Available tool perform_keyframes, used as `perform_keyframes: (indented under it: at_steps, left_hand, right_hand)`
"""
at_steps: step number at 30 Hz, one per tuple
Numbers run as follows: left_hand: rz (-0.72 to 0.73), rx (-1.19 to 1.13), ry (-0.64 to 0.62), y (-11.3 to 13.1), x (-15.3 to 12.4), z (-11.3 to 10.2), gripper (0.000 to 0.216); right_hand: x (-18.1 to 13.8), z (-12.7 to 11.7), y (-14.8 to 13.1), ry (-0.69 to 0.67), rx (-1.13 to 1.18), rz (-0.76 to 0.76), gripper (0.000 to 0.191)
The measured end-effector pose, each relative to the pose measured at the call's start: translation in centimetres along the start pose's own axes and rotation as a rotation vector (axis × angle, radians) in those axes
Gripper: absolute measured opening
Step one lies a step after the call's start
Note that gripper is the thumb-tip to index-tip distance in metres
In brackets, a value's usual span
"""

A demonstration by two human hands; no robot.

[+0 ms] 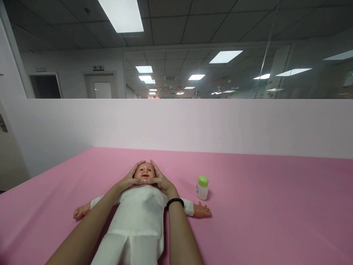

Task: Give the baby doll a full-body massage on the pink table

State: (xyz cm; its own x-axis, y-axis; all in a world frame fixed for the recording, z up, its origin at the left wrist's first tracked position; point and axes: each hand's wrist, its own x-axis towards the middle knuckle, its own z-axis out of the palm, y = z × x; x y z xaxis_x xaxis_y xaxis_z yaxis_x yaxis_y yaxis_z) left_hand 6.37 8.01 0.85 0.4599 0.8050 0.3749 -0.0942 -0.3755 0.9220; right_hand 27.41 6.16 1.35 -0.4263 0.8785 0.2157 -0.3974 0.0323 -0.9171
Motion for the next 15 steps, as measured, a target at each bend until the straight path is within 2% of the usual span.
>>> perform_keyframes:
  at_steps: [15]
  left_hand:
    - [-0.042,-0.113,0.006,-0.03,0.17,0.03,0.084]
  right_hand:
    - [-0.17,0.76,-0.33,0.026,0.026,0.007,0.038]
